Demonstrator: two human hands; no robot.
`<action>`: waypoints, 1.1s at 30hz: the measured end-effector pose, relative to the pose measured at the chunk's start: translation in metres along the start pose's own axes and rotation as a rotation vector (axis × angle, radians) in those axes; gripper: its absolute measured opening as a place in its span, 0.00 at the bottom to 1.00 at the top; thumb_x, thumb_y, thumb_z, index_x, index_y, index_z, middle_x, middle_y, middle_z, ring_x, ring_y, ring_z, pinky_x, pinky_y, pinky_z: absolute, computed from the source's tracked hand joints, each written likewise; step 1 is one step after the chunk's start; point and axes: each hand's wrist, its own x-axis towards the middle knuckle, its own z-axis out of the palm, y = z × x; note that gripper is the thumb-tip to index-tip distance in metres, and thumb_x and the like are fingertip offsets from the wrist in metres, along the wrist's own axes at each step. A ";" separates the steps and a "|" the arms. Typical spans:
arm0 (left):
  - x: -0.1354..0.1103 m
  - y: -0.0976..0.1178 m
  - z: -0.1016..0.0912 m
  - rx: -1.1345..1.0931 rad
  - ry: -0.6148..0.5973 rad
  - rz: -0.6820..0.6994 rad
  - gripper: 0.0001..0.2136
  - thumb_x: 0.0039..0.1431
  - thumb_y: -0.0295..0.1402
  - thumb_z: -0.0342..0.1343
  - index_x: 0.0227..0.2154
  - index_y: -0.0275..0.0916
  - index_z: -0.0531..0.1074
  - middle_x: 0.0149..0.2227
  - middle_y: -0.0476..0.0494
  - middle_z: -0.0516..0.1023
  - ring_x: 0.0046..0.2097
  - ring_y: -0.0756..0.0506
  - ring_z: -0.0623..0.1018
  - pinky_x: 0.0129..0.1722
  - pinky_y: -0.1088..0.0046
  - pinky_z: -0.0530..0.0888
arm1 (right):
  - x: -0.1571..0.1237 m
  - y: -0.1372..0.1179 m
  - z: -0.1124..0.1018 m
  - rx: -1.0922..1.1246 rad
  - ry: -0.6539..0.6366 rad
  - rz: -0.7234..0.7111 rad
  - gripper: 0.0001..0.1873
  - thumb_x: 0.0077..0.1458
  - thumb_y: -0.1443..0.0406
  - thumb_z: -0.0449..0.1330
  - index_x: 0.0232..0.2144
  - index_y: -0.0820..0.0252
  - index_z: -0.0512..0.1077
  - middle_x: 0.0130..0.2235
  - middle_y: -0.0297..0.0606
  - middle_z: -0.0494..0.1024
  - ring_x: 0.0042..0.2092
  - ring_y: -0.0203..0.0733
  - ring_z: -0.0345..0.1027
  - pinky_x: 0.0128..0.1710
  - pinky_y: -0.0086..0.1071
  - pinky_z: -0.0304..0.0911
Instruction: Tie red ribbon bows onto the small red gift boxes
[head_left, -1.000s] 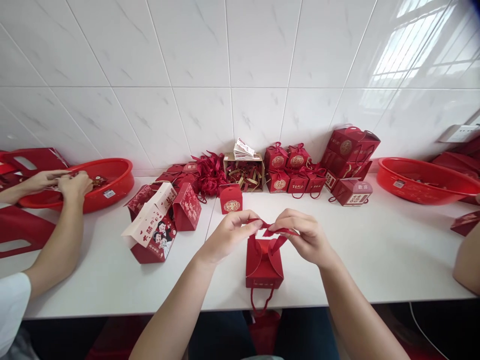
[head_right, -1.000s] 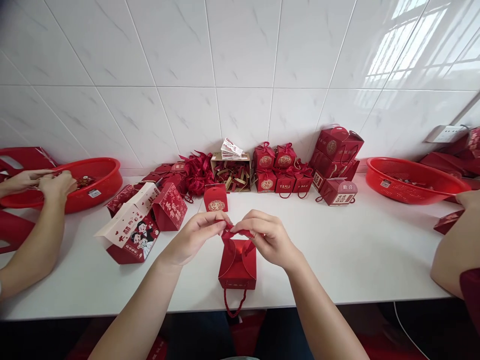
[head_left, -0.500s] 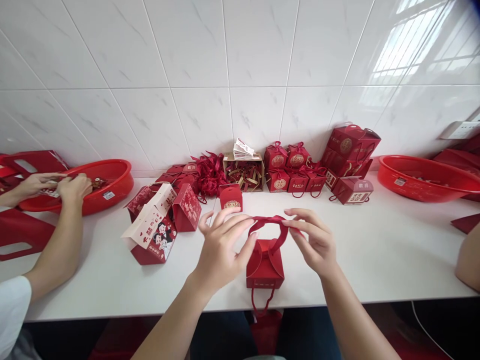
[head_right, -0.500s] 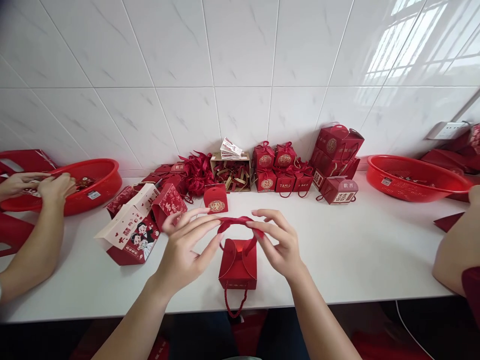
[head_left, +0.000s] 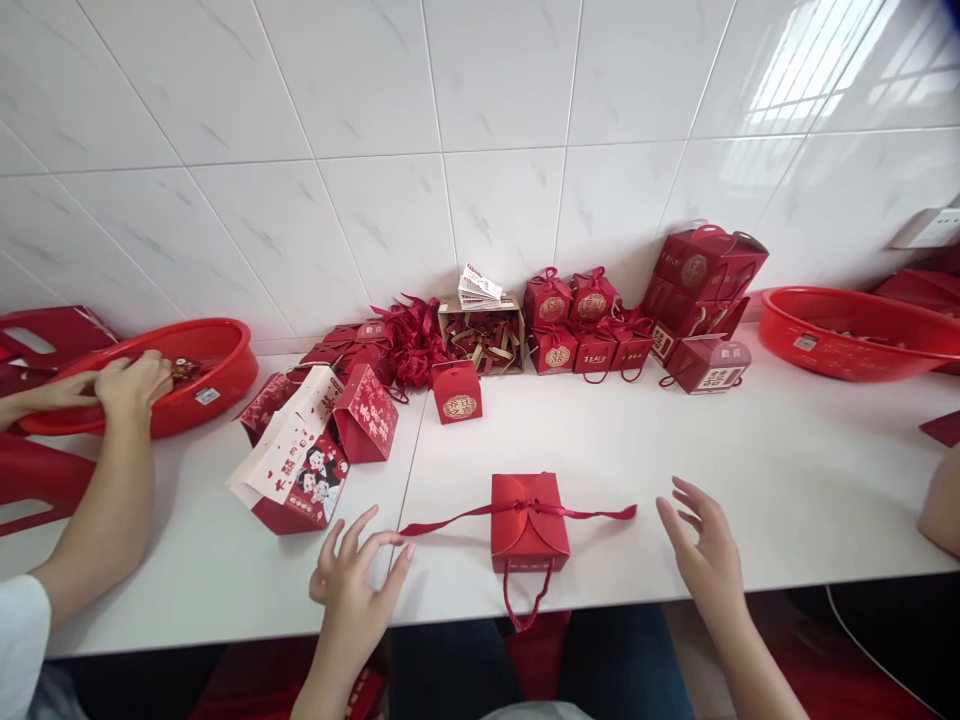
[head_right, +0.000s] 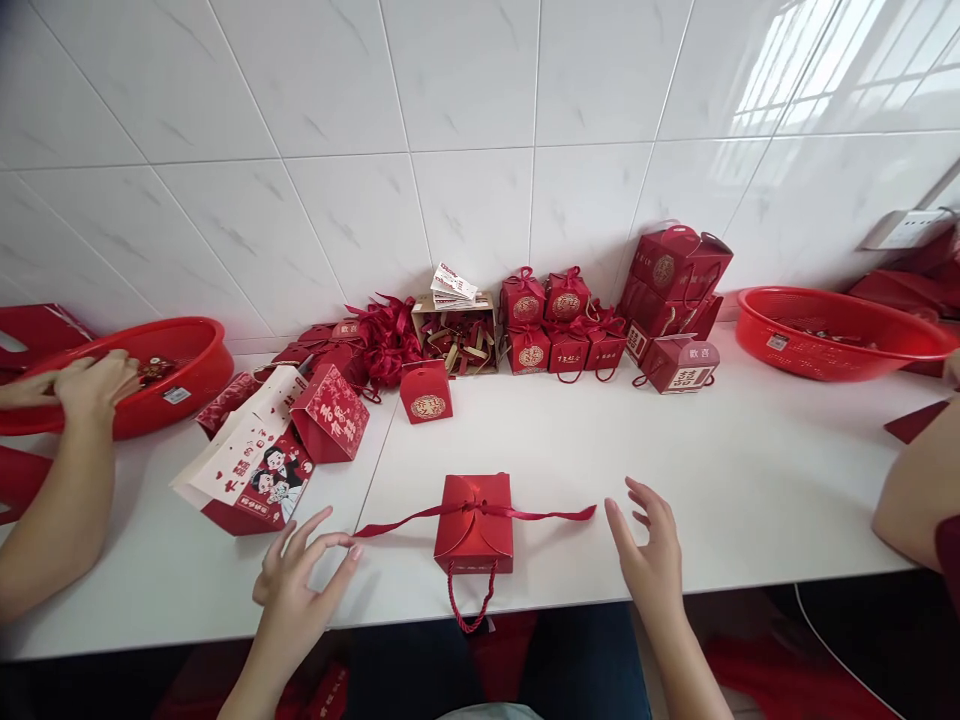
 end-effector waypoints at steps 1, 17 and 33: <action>0.004 0.011 0.003 -0.076 0.028 0.054 0.08 0.56 0.41 0.55 0.29 0.44 0.74 0.51 0.42 0.74 0.61 0.32 0.62 0.57 0.44 0.58 | 0.000 -0.008 0.006 0.004 -0.004 -0.026 0.23 0.52 0.49 0.58 0.45 0.57 0.71 0.49 0.45 0.73 0.49 0.51 0.69 0.47 0.42 0.66; 0.030 0.102 0.044 -0.660 -0.643 -0.025 0.12 0.60 0.44 0.52 0.37 0.43 0.59 0.36 0.50 0.68 0.36 0.48 0.72 0.37 0.71 0.71 | -0.016 -0.061 0.081 0.462 -0.731 0.151 0.22 0.53 0.52 0.62 0.26 0.56 0.55 0.26 0.25 0.58 0.24 0.29 0.52 0.24 0.27 0.48; 0.050 0.073 0.033 -0.469 -0.465 -0.015 0.16 0.61 0.46 0.46 0.33 0.40 0.70 0.21 0.54 0.62 0.25 0.49 0.64 0.27 0.75 0.62 | 0.009 -0.060 0.034 0.135 -0.768 -0.187 0.18 0.58 0.56 0.56 0.21 0.58 0.61 0.24 0.31 0.61 0.26 0.34 0.51 0.26 0.30 0.50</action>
